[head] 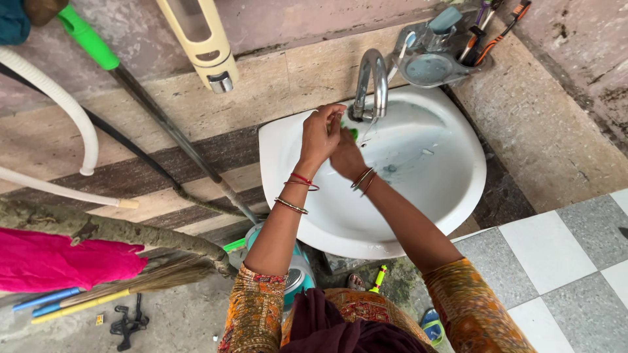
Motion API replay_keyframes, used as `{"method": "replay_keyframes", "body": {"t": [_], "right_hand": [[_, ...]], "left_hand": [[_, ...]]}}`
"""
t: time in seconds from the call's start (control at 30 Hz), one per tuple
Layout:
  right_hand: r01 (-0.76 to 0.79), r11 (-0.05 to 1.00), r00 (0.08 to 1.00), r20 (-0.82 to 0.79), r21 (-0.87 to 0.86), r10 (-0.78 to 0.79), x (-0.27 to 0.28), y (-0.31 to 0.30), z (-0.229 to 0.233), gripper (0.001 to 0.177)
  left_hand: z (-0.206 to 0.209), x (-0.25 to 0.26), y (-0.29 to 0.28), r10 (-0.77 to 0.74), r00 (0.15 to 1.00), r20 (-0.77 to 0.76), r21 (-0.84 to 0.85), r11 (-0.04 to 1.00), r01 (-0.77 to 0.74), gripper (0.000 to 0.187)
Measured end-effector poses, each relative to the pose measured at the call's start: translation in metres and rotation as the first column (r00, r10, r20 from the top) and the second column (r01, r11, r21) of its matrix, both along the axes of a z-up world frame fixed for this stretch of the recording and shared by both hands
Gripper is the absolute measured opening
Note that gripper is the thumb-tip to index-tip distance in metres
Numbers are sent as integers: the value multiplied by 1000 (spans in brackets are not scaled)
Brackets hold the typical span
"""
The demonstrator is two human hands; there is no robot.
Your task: The person washes their hands under running water, then uses a green sponge to scrub the sink basin, faucet, and surrounding countertop. They rinse the sponge repeatedly and continue scrubbing different areas of the sink and the wall behind it.
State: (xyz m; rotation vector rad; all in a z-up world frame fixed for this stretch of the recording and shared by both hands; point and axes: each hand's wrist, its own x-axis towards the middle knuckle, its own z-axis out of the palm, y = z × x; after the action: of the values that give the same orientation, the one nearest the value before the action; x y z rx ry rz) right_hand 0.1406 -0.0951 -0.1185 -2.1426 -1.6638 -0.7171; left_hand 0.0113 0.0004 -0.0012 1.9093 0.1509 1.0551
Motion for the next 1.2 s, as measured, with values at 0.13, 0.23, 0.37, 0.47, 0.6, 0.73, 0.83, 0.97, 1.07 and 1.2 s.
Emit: {"method": "replay_keyframes", "body": {"t": [0.13,0.23,0.37,0.47,0.6,0.73,0.83,0.97,1.07,1.2], "right_hand": [[-11,996,983,-183,91,27,1,14,-19,44],[88,996,994,-69,0,-88,2,29,-22,40],[9,977,978,-201,-212,-53,3,54,-32,40],[319,947,948,23,-27,-319,9,77,-46,39],[447,891,894,75,-82,-442,21,96,-54,35],[162,981,961,-210,-108,-182,24,93,-42,32],[403,907,913,-9,-119,-407,33,89,-21,37],[181,963,964,-157,-202,-214,34,87,-18,24],[65,996,985,-155,-55,-72,45,81,-28,24],[394,913,919,-17,101,-395,33,94,-34,25]], "left_hand": [[-7,-2,24,81,996,-26,30,996,-80,18],[-18,-5,34,138,989,-44,-91,986,-142,17],[-35,-7,37,53,996,-75,-239,969,-69,17],[-46,-31,54,146,988,-53,-139,979,-152,15],[-56,-56,72,205,976,-78,-138,967,-214,22],[-69,-66,66,208,970,-127,-96,971,-220,17],[-73,-65,65,215,972,-94,-55,974,-221,17],[-78,-67,76,249,968,-21,-31,968,-249,19],[-88,-78,85,262,965,-26,-35,964,-263,20],[-96,-93,99,315,947,-64,-126,939,-321,23]]}}
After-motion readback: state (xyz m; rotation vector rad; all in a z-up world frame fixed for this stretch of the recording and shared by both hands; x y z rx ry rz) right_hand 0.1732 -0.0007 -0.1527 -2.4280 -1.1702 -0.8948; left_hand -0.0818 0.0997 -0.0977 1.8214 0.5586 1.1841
